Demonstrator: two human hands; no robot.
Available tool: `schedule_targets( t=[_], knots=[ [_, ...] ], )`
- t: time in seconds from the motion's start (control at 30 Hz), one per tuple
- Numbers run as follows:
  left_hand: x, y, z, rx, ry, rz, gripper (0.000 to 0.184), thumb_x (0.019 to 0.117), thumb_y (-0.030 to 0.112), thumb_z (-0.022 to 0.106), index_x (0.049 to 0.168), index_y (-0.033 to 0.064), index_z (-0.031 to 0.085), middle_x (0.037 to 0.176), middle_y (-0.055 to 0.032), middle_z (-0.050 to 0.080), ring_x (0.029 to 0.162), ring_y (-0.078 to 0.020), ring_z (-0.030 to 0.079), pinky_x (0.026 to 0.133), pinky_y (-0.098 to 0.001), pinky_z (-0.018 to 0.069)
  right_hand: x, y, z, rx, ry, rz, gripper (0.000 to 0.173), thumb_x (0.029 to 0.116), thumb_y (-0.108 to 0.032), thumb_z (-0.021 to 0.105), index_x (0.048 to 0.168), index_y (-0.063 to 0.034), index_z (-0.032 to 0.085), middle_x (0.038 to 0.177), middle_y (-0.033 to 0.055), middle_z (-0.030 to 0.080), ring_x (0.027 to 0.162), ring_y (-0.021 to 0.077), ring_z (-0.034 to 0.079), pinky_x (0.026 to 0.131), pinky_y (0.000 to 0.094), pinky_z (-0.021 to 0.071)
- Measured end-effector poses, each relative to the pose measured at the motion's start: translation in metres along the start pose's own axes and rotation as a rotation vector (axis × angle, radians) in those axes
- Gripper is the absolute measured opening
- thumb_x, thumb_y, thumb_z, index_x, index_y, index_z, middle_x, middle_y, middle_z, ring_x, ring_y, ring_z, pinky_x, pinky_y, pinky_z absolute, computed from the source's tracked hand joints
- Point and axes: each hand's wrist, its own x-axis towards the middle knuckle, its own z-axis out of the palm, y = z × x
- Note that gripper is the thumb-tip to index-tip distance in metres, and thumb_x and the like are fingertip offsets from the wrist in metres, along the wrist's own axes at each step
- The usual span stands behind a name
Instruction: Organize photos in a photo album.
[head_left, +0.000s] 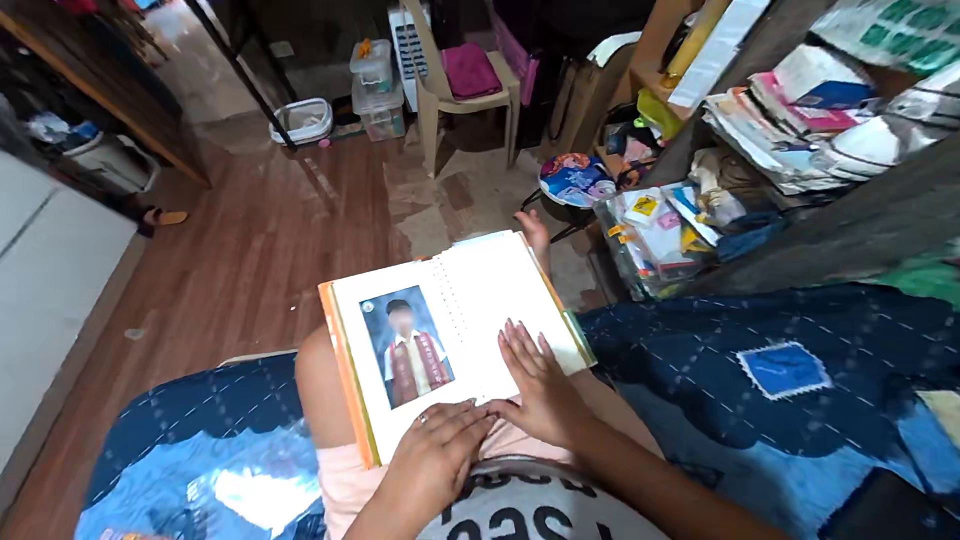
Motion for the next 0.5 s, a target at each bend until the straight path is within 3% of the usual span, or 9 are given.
schedule_targets(
  t=[0.13,0.2,0.37,0.5],
  knots=[
    [0.005,0.011,-0.004,-0.049,-0.077,-0.086,0.026,0.1015,0.015,0.057,0.121,0.0106,0.074,0.125,-0.0041,0.074,0.121,-0.0216,0.067,0.107,-0.0414,0.0507,0.000,-0.003,0.004,-0.063,0.020,-0.009,0.101,0.0903,-0.072,0.044,0.150,0.0104,0.042,0.156,0.0300,0.040,0.147,0.0455,0.037,0.116,0.0686,0.0275],
    [0.005,0.012,-0.006,-0.074,-0.112,-0.125,0.028,0.1014,0.013,0.057,0.124,0.0098,0.073,0.125,-0.0062,0.073,0.122,-0.0238,0.067,0.108,-0.0432,0.0490,0.001,-0.001,0.007,-0.046,0.017,-0.050,0.104,0.0931,-0.075,0.034,0.150,0.0126,0.039,0.156,0.0335,0.037,0.147,0.0509,0.034,0.115,0.0726,0.0237],
    [0.005,0.013,-0.007,-0.141,-0.138,-0.140,0.028,0.1018,0.010,0.055,0.123,0.0059,0.073,0.124,-0.0096,0.073,0.122,-0.0263,0.067,0.110,-0.0430,0.0467,0.003,-0.005,-0.006,-0.002,-0.118,-0.017,0.102,0.0945,-0.069,0.038,0.153,0.0146,0.030,0.160,0.0376,0.025,0.149,0.0554,0.022,0.118,0.0729,0.0126],
    [0.001,0.014,-0.002,-0.097,-0.114,-0.163,0.028,0.1026,0.016,0.056,0.125,0.0085,0.073,0.125,-0.0066,0.073,0.124,-0.0225,0.066,0.110,-0.0409,0.0479,-0.001,-0.003,0.002,-0.041,0.003,-0.052,0.094,0.0987,-0.065,0.031,0.148,0.0131,0.041,0.155,0.0341,0.038,0.146,0.0516,0.035,0.114,0.0734,0.0245]
  ],
)
